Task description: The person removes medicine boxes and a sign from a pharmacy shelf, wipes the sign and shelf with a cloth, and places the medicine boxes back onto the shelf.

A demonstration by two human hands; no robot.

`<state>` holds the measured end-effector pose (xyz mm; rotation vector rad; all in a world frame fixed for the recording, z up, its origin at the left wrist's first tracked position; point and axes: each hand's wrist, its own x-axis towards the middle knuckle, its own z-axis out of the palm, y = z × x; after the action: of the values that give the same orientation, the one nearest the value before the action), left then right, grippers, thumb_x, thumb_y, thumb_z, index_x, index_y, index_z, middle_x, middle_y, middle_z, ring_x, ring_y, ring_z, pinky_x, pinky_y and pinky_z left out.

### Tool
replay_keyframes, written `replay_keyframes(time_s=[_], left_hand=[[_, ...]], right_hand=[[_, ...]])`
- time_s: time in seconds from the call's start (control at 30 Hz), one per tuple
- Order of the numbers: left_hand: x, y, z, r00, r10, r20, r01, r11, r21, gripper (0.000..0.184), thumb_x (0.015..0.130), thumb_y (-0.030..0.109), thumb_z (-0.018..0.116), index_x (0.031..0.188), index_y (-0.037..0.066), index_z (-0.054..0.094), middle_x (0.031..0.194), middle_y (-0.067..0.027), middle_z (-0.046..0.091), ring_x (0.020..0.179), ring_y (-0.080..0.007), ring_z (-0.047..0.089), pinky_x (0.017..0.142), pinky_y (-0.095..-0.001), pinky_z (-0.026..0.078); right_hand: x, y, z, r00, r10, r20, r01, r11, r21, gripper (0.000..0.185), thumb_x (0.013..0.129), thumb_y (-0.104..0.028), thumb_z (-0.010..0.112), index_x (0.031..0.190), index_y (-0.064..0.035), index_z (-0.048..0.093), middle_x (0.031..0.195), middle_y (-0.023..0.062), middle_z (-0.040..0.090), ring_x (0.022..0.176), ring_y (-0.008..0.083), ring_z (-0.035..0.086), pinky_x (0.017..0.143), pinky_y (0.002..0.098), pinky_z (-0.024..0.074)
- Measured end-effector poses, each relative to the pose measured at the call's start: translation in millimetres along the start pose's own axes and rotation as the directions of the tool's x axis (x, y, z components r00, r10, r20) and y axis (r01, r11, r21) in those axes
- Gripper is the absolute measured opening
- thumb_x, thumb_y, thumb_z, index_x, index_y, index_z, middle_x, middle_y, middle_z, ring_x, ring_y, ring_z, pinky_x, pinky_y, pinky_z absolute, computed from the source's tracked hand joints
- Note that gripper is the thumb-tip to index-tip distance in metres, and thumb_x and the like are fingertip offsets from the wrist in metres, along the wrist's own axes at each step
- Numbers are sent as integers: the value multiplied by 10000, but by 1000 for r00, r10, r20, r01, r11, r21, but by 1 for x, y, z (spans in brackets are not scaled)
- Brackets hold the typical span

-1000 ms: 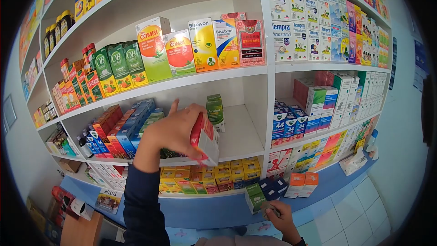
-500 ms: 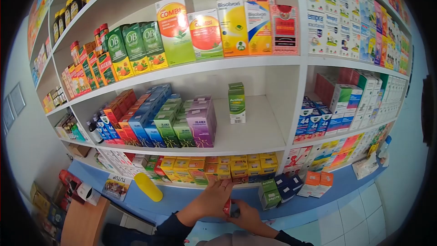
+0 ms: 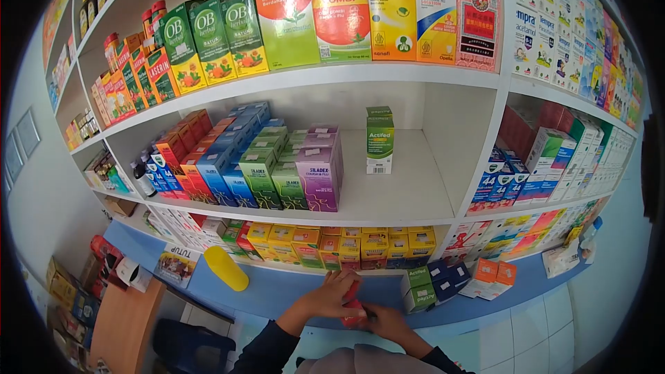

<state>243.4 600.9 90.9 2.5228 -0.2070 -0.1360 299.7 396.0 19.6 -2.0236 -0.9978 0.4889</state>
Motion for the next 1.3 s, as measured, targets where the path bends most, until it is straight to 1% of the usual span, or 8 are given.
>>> replay_keyframes(time_s=[0.17, 0.23, 0.47, 0.63, 0.8, 0.9, 1.27, 1.3], left_hand=[[2, -30, 19, 967, 230, -114, -256, 824, -506, 1115, 538, 589, 802, 1358, 32, 291, 1331, -141, 355, 1287, -285, 324, 1048, -425, 270], [0, -42, 46, 853, 103, -512, -464, 601, -651, 1178, 507, 511, 856, 1377, 31, 223, 1350, -145, 337, 1294, -290, 321, 1072, -423, 240], [-12, -31, 134, 705, -85, -704, -322, 846, -425, 1408, 493, 371, 912, 1398, 50, -118, 1369, -203, 298, 1286, -298, 341, 1080, -414, 241], [1, -19, 112, 794, -242, -557, -199, 763, -615, 1192, 582, 246, 879, 1363, 35, 3, 1268, -158, 444, 1204, -247, 447, 1059, -399, 279], [27, -16, 116, 873, -79, -482, -267, 750, -606, 948, 641, 168, 832, 1295, 42, 158, 1203, -118, 502, 1148, -207, 495, 1003, -385, 359], [54, -8, 118, 887, 159, -434, -371, 805, -463, 980, 652, 142, 814, 1333, -5, 124, 1259, -155, 464, 1178, -264, 475, 1004, -387, 361], [66, -4, 149, 922, 87, -377, -197, 945, -263, 1111, 785, 412, 690, 1375, -132, -77, 1446, -329, 116, 1343, -449, 186, 1068, -524, 211], [66, -5, 156, 942, 44, -333, -56, 998, -27, 1096, 806, 487, 634, 1359, -165, -53, 1430, -368, 87, 1349, -469, 138, 1058, -567, 189]], right_hand=[[3, 11, -7, 999, 17, 38, -18, 1000, 15, 543, 750, -328, 709, 1223, -113, 551, 922, 144, 668, 871, 316, 647, 743, 391, 506], [8, 14, -2, 995, 67, 74, -63, 997, -53, 560, 745, -328, 712, 1233, -112, 540, 948, 131, 664, 852, 315, 645, 725, 386, 508], [-6, -1, 1, 963, -58, -263, 22, 990, -140, 483, 766, -313, 688, 1168, -71, 572, 1124, 121, 596, 796, 304, 635, 697, 383, 511], [-27, -22, -22, 923, -179, -340, 101, 967, -233, 392, 768, -268, 689, 1107, -94, 597, 1041, 66, 608, 770, 264, 648, 611, 352, 527], [-50, -37, -54, 761, -493, -422, 402, 868, -291, 285, 707, -167, 747, 960, -80, 648, 907, 63, 622, 669, 230, 638, 548, 316, 512], [-60, -36, -67, 680, -515, -522, 421, 857, -298, 245, 673, -108, 766, 889, -69, 657, 841, 76, 624, 662, 232, 636, 551, 319, 513], [-44, -67, -124, 540, -604, -587, 363, 795, -485, 290, 676, -134, 763, 936, -78, 648, 907, 87, 590, 677, 220, 626, 547, 313, 505], [-29, -92, -138, 526, -650, -548, 363, 754, -547, 321, 694, -168, 755, 983, -86, 641, 950, 83, 577, 681, 211, 622, 549, 314, 503]])
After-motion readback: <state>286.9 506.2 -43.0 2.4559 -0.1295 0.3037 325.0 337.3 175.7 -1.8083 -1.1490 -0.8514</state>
